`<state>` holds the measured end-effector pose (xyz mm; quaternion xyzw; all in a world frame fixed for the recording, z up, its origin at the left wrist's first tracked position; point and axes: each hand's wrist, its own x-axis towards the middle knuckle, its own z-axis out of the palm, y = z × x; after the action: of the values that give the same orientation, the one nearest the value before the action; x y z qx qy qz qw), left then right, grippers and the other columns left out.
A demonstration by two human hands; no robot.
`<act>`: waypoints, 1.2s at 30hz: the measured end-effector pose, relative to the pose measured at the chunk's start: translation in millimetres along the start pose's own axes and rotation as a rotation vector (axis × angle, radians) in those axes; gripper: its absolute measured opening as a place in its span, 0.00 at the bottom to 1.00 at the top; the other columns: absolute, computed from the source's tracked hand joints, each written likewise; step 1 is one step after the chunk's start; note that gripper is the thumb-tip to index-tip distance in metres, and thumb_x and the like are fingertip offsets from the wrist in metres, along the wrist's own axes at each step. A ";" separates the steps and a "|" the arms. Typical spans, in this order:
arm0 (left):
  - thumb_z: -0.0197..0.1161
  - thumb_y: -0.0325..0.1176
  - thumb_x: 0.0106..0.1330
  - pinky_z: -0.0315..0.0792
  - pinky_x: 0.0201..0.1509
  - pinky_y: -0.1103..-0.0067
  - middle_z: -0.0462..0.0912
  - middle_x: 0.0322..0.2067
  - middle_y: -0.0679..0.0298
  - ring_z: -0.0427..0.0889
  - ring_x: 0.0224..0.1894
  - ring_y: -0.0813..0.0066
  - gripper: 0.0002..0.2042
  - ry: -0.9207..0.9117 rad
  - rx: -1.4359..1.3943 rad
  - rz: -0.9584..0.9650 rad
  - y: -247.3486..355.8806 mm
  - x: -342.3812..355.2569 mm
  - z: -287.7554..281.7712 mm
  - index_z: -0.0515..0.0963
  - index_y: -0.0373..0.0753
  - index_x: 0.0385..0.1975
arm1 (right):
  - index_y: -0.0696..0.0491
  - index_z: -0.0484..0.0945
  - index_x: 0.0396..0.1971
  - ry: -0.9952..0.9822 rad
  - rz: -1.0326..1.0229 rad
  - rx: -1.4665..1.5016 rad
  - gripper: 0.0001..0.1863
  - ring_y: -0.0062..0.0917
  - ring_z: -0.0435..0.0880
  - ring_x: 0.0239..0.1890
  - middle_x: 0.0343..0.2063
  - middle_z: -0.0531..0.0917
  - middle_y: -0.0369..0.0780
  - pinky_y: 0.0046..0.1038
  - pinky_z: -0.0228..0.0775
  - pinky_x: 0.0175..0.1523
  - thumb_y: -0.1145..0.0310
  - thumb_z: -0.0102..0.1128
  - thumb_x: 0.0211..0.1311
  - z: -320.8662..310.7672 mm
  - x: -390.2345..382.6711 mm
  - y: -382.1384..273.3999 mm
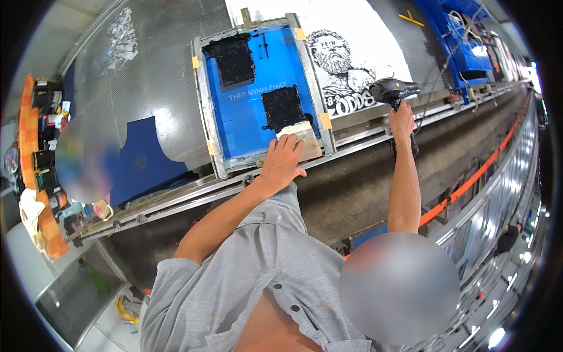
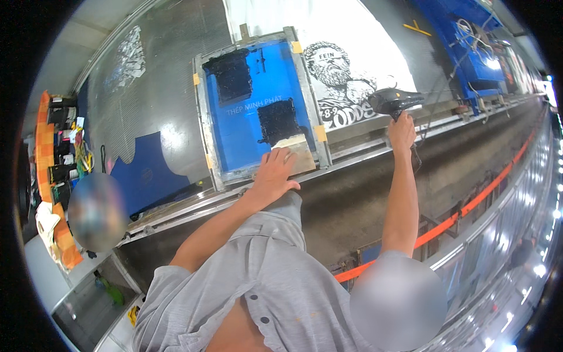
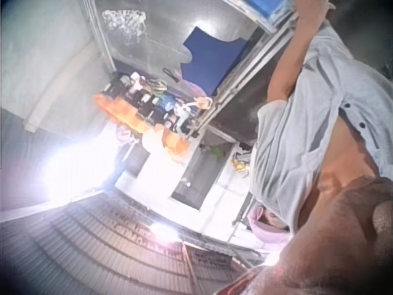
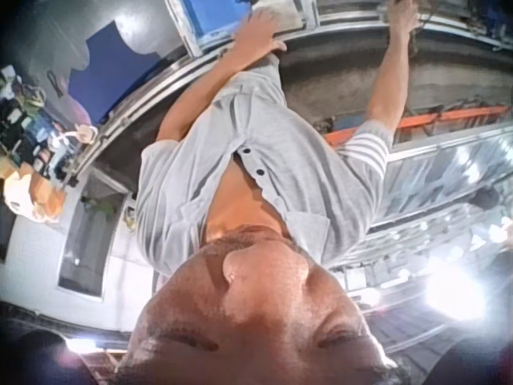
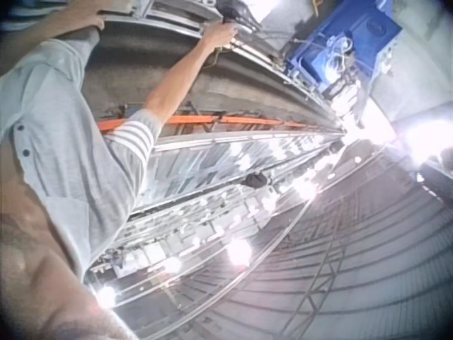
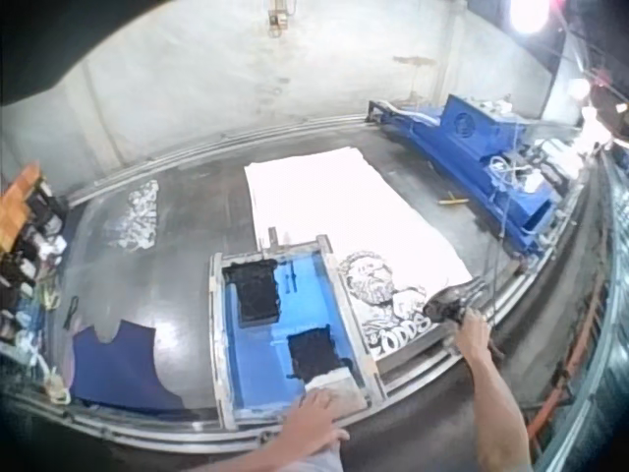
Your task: The person aligns a blue screen printing frame on a white t-shirt, uses a squeegee to spread ink across the mesh, and applies heat with a hair dryer to set the print. The person repeats the ink application and drying steps on the same garment.
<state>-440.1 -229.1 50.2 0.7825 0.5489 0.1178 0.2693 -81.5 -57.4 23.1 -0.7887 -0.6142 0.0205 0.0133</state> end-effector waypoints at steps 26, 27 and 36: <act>0.68 0.36 0.65 0.76 0.53 0.76 0.82 0.51 0.55 0.81 0.52 0.72 0.22 0.942 -1.783 -0.580 -133.7 -73.0 -101.0 0.76 0.30 0.56 | 0.69 0.72 0.55 -0.233 -0.236 0.527 0.31 0.46 0.81 0.46 0.45 0.83 0.56 0.40 0.68 0.57 0.54 0.60 0.68 47.4 -46.3 -189.9; 0.68 0.36 0.66 0.76 0.53 0.75 0.83 0.50 0.56 0.82 0.50 0.72 0.21 0.898 -1.867 -0.592 -142.2 -79.1 -104.2 0.78 0.30 0.55 | 0.69 0.72 0.54 -0.186 -0.253 0.515 0.29 0.44 0.80 0.45 0.44 0.82 0.55 0.39 0.68 0.56 0.56 0.60 0.68 44.3 -51.4 -186.0; 0.71 0.34 0.64 0.80 0.51 0.76 0.85 0.45 0.60 0.84 0.44 0.76 0.22 0.829 -1.866 -0.521 -242.7 -188.5 -156.0 0.78 0.31 0.55 | 0.65 0.76 0.53 -0.170 -0.215 0.851 0.24 0.32 0.79 0.44 0.44 0.82 0.47 0.36 0.71 0.52 0.64 0.65 0.64 11.7 -159.2 -313.6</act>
<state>-777.7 -296.1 66.6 0.0214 0.4409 0.6906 0.5729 -424.7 -135.0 28.4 -0.6402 -0.6285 0.3347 0.2881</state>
